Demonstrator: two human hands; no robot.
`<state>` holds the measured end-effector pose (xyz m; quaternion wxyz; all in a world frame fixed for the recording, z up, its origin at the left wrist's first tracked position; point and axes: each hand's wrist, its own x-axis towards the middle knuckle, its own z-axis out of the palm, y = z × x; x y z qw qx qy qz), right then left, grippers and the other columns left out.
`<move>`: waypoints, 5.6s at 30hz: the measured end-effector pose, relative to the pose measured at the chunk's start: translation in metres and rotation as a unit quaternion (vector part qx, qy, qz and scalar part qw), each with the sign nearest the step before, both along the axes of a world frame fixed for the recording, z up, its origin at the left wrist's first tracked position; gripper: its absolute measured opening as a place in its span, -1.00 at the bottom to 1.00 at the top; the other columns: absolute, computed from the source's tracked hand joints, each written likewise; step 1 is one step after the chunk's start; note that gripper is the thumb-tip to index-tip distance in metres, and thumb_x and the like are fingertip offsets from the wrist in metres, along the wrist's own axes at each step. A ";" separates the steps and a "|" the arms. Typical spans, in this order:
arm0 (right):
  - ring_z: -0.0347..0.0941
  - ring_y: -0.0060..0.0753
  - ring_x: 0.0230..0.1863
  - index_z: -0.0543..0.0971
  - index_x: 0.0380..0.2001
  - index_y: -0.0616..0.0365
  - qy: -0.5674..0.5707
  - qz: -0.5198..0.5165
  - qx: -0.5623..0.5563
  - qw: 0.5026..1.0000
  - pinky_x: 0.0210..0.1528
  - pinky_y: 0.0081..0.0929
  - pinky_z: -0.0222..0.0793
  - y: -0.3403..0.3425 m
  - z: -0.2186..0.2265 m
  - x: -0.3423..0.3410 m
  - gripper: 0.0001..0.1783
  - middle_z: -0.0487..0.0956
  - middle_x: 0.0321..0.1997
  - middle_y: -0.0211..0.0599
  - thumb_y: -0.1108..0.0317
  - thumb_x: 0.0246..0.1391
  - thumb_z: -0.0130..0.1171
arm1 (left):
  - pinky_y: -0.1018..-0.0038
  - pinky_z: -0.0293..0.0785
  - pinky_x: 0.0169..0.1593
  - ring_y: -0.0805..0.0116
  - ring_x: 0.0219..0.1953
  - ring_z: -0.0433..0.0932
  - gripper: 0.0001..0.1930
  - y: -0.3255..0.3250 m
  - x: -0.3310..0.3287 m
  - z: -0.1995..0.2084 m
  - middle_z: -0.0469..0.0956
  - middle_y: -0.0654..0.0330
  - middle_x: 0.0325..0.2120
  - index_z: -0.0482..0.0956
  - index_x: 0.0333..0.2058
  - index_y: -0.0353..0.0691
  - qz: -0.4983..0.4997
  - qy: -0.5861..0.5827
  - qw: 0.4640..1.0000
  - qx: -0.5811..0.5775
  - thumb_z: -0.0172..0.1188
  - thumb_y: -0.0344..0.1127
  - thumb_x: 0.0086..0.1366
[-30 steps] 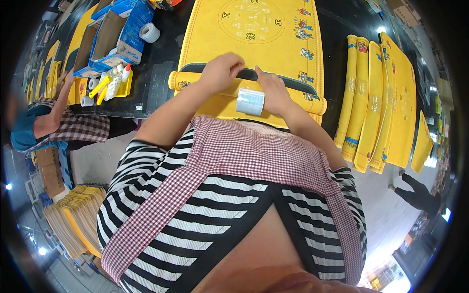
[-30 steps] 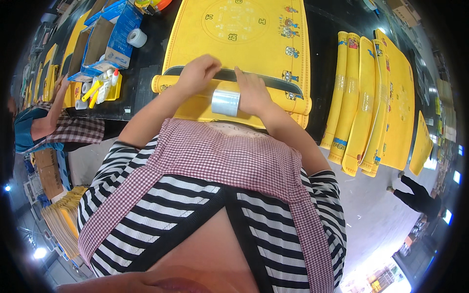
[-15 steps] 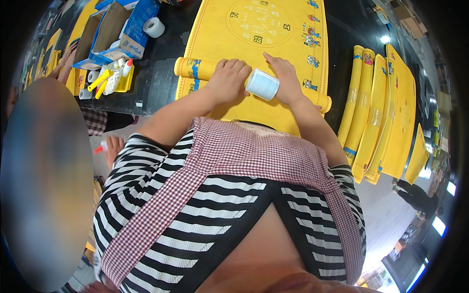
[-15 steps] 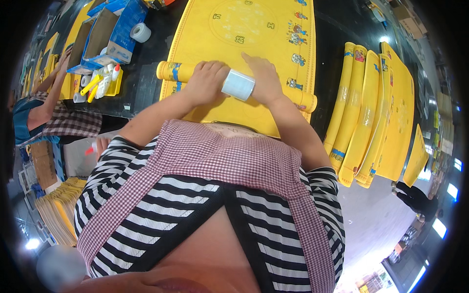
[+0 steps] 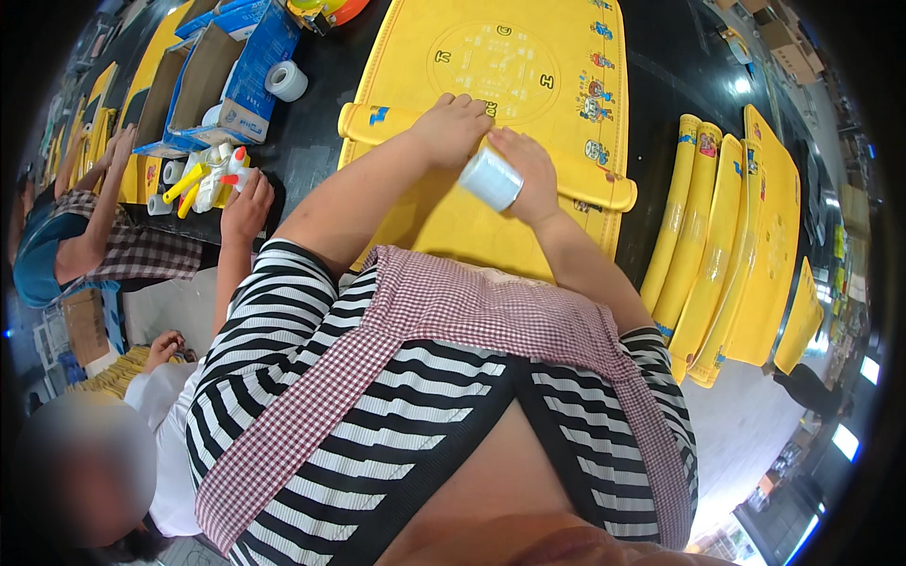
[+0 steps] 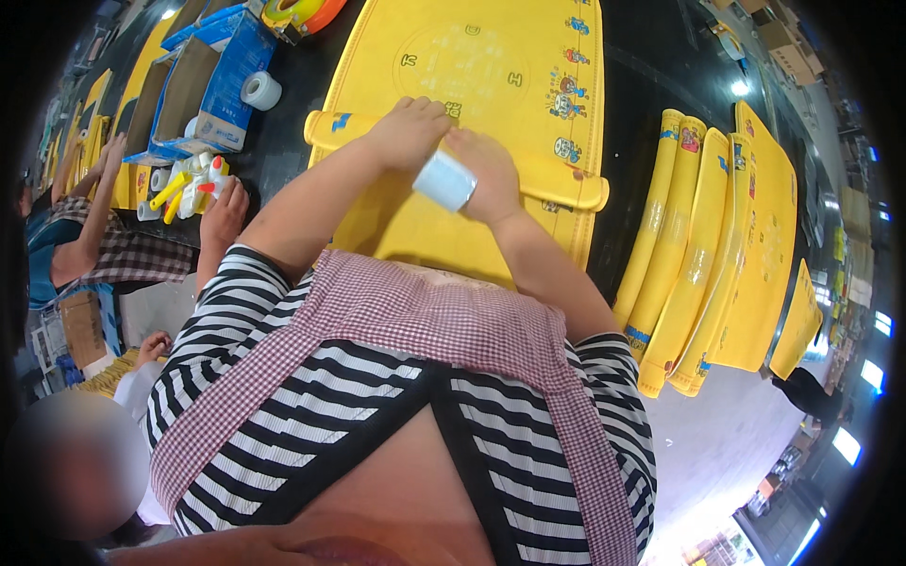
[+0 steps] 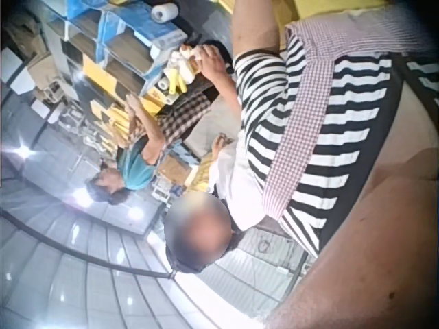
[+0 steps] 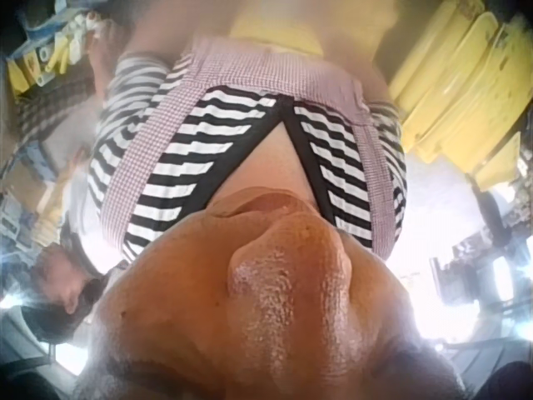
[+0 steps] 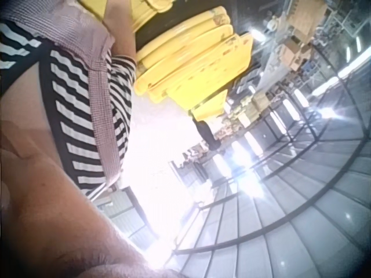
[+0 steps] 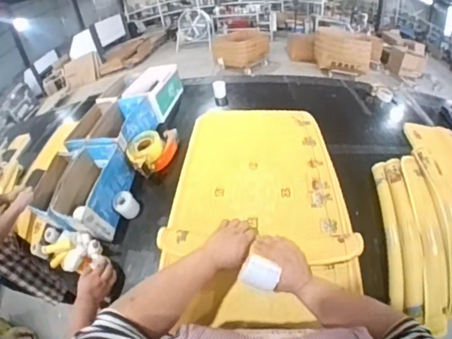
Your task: The person repeatedly rolls yellow play mats on a black workbench, secures each roll with white tape, and stacks the finished rolls. They also handle a black mat, placing it on the workbench and rolling it similarly.
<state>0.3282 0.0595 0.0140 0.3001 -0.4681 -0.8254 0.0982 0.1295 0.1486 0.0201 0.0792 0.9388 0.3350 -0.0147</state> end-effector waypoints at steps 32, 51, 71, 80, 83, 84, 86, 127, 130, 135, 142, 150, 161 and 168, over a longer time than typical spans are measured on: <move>0.62 -0.33 0.01 0.64 0.05 0.16 0.126 -0.065 -0.092 0.986 0.09 -0.43 0.55 0.143 -0.006 0.044 -0.43 0.71 -0.01 -0.29 0.35 -0.10 0.56 | -0.01 0.29 0.30 0.01 0.25 0.42 -0.61 0.000 0.015 -0.024 0.52 0.06 0.15 0.61 0.10 -0.13 0.129 -0.287 0.945 0.083 0.27 -0.27 0.29; 0.54 0.12 0.18 0.63 -0.01 0.15 0.048 0.042 0.098 0.993 0.31 -0.05 0.41 0.123 -0.007 0.033 -0.51 0.65 0.07 -0.05 0.30 -0.06 0.46 | 0.11 0.54 0.09 -0.07 0.01 0.62 -0.53 0.119 0.032 0.003 0.65 0.01 -0.08 0.65 -0.06 -0.14 0.078 -0.108 0.991 -0.018 0.47 -0.13 0.06; 0.67 -0.33 -0.10 0.67 0.01 0.21 0.297 -0.061 -0.136 0.943 0.01 -0.42 0.55 0.175 -0.036 0.070 -0.64 0.76 -0.08 -0.23 0.43 0.11 0.37 | -0.01 0.29 0.28 0.03 0.16 0.46 -0.48 -0.045 0.005 -0.019 0.54 0.06 -0.01 0.46 0.21 -0.23 0.085 -0.250 0.942 0.207 0.25 -0.15 0.33; 0.65 -0.06 -0.10 0.69 -0.17 0.02 0.060 0.018 0.106 0.992 -0.05 -0.28 0.59 0.093 0.005 0.010 -0.72 0.70 -0.12 -0.22 0.29 0.01 0.43 | 0.02 0.31 0.28 -0.05 0.18 0.51 -0.47 0.073 0.025 0.017 0.55 0.04 0.04 0.52 0.11 -0.11 0.134 -0.041 0.989 -0.044 0.35 0.00 0.25; 0.66 -0.05 -0.04 0.71 -0.09 0.00 -0.038 0.044 -0.221 0.973 0.01 -0.24 0.59 0.044 0.011 0.017 -0.66 0.70 -0.05 -0.17 0.28 0.02 0.44 | 0.04 0.39 0.20 -0.04 0.12 0.56 -0.46 0.075 0.019 0.016 0.58 0.03 -0.01 0.54 0.03 -0.14 0.138 -0.035 0.989 -0.047 0.39 0.08 0.22; 0.67 -0.07 -0.04 0.71 -0.05 0.02 0.101 0.124 -0.239 0.958 0.03 -0.27 0.59 0.011 -0.009 0.018 -0.63 0.71 -0.05 -0.18 0.26 0.04 0.44 | 0.06 0.42 0.18 -0.05 0.10 0.57 -0.44 0.084 0.023 0.017 0.59 0.02 -0.03 0.55 0.02 -0.15 0.131 -0.040 0.989 -0.055 0.40 0.10 0.21; 0.69 -0.19 -0.03 0.69 0.04 0.11 0.200 0.199 -0.315 0.906 0.07 -0.37 0.58 -0.042 -0.006 0.009 -0.57 0.73 -0.02 -0.18 0.25 0.10 0.42 | 0.08 0.46 0.13 -0.07 0.07 0.59 -0.42 0.094 0.023 0.013 0.60 -0.01 -0.06 0.57 -0.01 -0.17 0.131 -0.052 0.989 -0.054 0.42 0.15 0.19; 0.50 -0.32 0.31 0.74 -0.10 0.15 0.242 -0.459 -0.269 0.812 0.33 -0.43 0.37 -0.249 0.157 0.435 -0.73 0.64 0.24 -0.17 0.27 0.20 0.30 | 0.05 0.36 0.32 -0.14 0.23 0.41 -0.64 -0.186 -0.055 -0.013 0.47 -0.09 0.21 0.65 0.00 -0.24 0.099 -0.237 0.961 -0.105 0.29 -0.38 0.20; 0.53 -0.30 0.25 0.72 -0.11 0.19 0.086 -0.442 -0.238 0.861 0.30 -0.43 0.40 -0.245 0.158 0.430 -0.74 0.63 0.25 -0.20 0.30 0.19 0.31 | 0.05 0.35 0.32 -0.13 0.25 0.41 -0.63 -0.187 -0.054 -0.017 0.47 -0.08 0.21 0.65 0.01 -0.21 0.083 -0.246 0.962 -0.089 0.32 -0.35 0.21; 0.59 -0.14 0.14 0.73 -0.17 0.24 0.153 -0.376 -0.175 0.897 0.20 -0.35 0.47 -0.219 0.180 0.328 -0.80 0.67 0.12 -0.18 0.44 0.13 0.30 | 0.10 0.34 0.31 -0.03 0.22 0.44 -0.63 -0.194 -0.069 -0.019 0.49 0.01 0.18 0.63 0.06 -0.05 -0.034 -0.205 0.978 -0.038 0.34 -0.19 0.29; 0.62 0.05 -0.02 0.78 -0.18 0.00 -0.133 -0.231 -0.331 0.905 0.07 -0.19 0.52 -0.145 0.111 0.202 -0.65 0.71 -0.10 -0.06 0.58 -0.01 0.20 | 0.22 0.40 0.20 0.10 0.12 0.49 -0.69 -0.193 -0.082 -0.021 0.53 0.13 0.10 0.65 0.03 -0.03 -0.053 -0.178 0.978 -0.093 0.31 -0.21 0.32; 0.64 0.03 0.04 0.75 -0.07 -0.04 -0.227 -0.355 -0.267 0.867 0.12 -0.15 0.52 -0.112 0.029 0.224 -0.66 0.72 -0.08 -0.05 0.39 0.26 0.02 | 0.31 0.23 0.46 0.13 0.31 0.38 -0.48 -0.206 -0.070 0.005 0.45 0.11 0.24 0.51 0.28 -0.22 -0.136 0.030 0.986 -0.093 0.28 -0.31 0.37; 0.67 0.05 -0.18 0.68 -0.14 0.29 0.056 -0.350 -0.332 0.874 -0.08 -0.19 0.54 -0.191 0.029 0.167 -0.61 0.70 -0.29 0.05 0.12 0.24 0.27 | 0.20 0.53 -0.01 -0.02 -0.13 0.59 -0.87 -0.194 -0.059 0.017 0.56 0.01 -0.25 0.44 -0.24 -0.21 0.043 -0.094 0.991 -0.088 0.20 -0.38 0.30; 0.59 -0.07 -0.28 0.63 -0.12 0.35 0.034 -0.332 -0.269 0.904 -0.23 -0.25 0.48 -0.209 -0.040 0.156 -0.57 0.60 -0.32 -0.03 0.19 0.10 0.39 | 0.19 0.53 0.00 0.04 -0.07 0.57 -0.77 -0.209 -0.082 -0.034 0.59 0.04 -0.16 0.54 -0.16 -0.20 -0.039 -0.173 0.982 -0.058 0.29 -0.27 0.26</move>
